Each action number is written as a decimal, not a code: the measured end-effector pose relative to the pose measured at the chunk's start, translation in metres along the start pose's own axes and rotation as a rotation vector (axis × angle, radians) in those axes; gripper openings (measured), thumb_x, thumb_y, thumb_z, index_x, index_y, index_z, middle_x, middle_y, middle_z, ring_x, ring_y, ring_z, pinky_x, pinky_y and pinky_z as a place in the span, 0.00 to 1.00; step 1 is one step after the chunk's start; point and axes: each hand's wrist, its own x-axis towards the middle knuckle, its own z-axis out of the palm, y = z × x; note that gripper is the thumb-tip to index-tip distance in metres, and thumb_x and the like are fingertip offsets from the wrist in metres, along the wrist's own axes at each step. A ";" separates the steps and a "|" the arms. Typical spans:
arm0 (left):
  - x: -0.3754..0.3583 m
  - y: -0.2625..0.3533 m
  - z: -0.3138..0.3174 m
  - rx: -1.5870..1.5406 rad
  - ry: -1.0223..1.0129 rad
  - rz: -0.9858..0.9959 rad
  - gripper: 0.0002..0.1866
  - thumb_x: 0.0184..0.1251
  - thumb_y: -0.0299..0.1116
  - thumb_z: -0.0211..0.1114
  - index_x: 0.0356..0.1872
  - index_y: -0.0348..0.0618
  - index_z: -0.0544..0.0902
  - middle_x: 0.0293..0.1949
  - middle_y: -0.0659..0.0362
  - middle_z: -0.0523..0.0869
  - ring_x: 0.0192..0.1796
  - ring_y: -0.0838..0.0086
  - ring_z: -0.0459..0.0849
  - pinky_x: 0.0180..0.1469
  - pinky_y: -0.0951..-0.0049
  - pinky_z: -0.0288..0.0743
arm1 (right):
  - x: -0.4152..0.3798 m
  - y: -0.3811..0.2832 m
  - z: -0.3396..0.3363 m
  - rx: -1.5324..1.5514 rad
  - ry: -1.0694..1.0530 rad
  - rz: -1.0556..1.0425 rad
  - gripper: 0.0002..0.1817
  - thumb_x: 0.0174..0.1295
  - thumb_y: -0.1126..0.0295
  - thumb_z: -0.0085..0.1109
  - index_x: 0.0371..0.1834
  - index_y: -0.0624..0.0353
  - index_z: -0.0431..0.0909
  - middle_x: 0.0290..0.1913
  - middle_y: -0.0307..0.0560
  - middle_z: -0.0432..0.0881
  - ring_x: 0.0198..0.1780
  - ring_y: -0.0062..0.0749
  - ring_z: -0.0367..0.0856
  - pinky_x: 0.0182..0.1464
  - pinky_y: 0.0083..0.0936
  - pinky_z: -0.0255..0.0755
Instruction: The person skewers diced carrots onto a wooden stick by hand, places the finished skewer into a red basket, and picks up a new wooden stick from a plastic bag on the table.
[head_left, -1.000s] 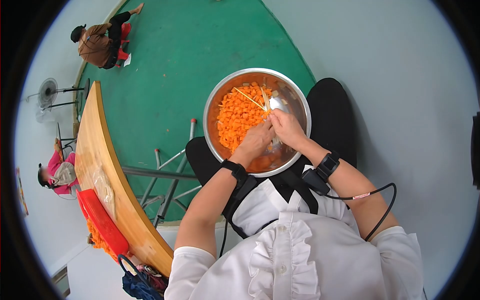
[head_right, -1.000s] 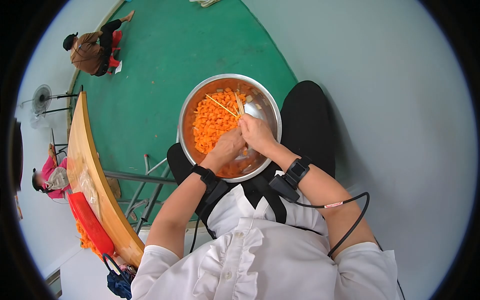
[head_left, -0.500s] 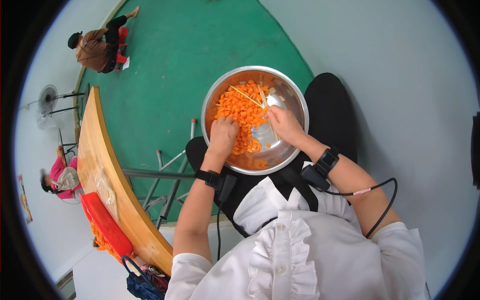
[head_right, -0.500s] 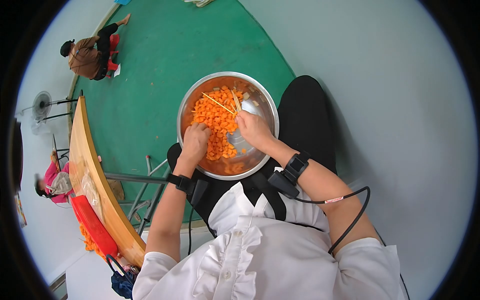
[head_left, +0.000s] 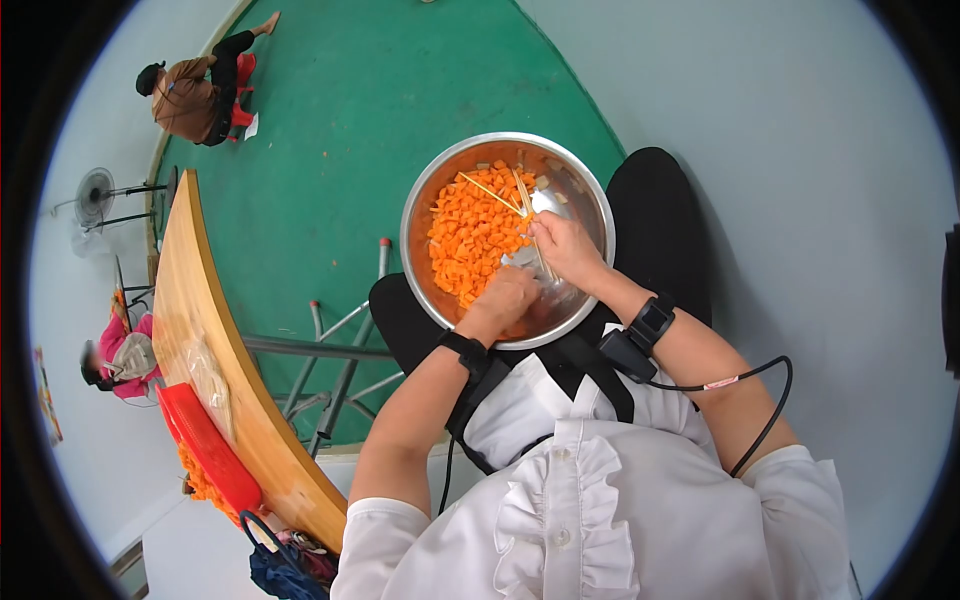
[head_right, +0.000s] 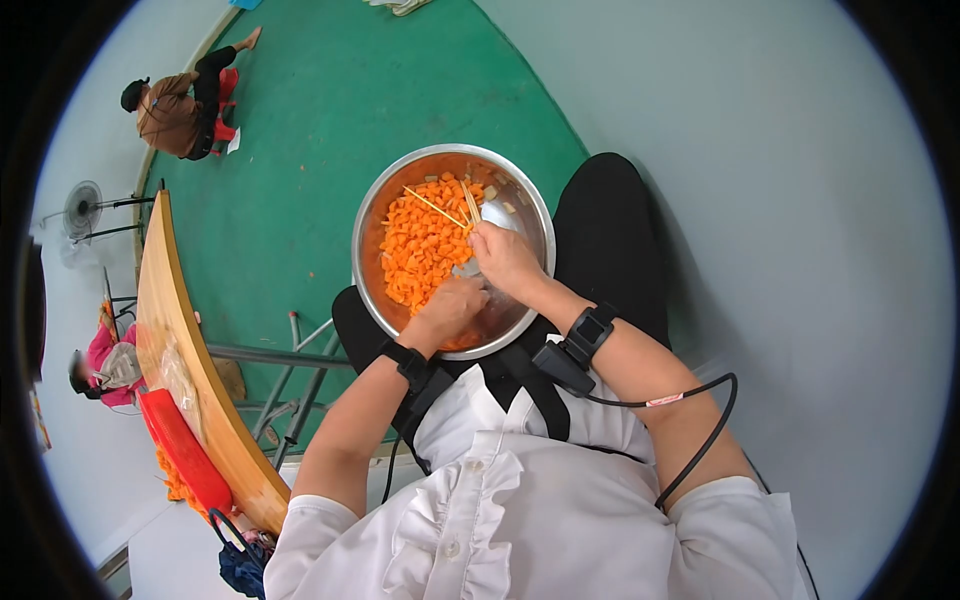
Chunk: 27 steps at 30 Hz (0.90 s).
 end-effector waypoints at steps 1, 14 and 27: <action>-0.006 -0.006 0.000 0.055 -0.028 -0.022 0.03 0.48 0.25 0.56 0.24 0.41 0.78 0.30 0.55 0.78 0.35 0.61 0.79 0.37 0.64 0.72 | 0.000 -0.001 0.000 -0.002 -0.010 0.004 0.13 0.62 0.64 0.46 0.28 0.64 0.70 0.24 0.62 0.76 0.31 0.57 0.76 0.33 0.45 0.66; -0.031 -0.045 -0.084 -0.115 0.222 -0.319 0.06 0.45 0.22 0.60 0.27 0.39 0.81 0.27 0.52 0.79 0.39 0.58 0.78 0.42 0.64 0.72 | -0.001 -0.008 -0.003 0.012 -0.055 0.037 0.12 0.62 0.65 0.44 0.32 0.64 0.72 0.29 0.59 0.79 0.34 0.54 0.78 0.37 0.41 0.70; -0.021 -0.007 -0.025 -0.131 -0.104 -0.256 0.03 0.52 0.25 0.57 0.24 0.36 0.77 0.32 0.49 0.77 0.37 0.54 0.79 0.40 0.61 0.73 | 0.000 -0.001 0.000 -0.033 -0.066 0.039 0.13 0.62 0.64 0.44 0.32 0.64 0.74 0.28 0.59 0.79 0.34 0.53 0.78 0.37 0.41 0.70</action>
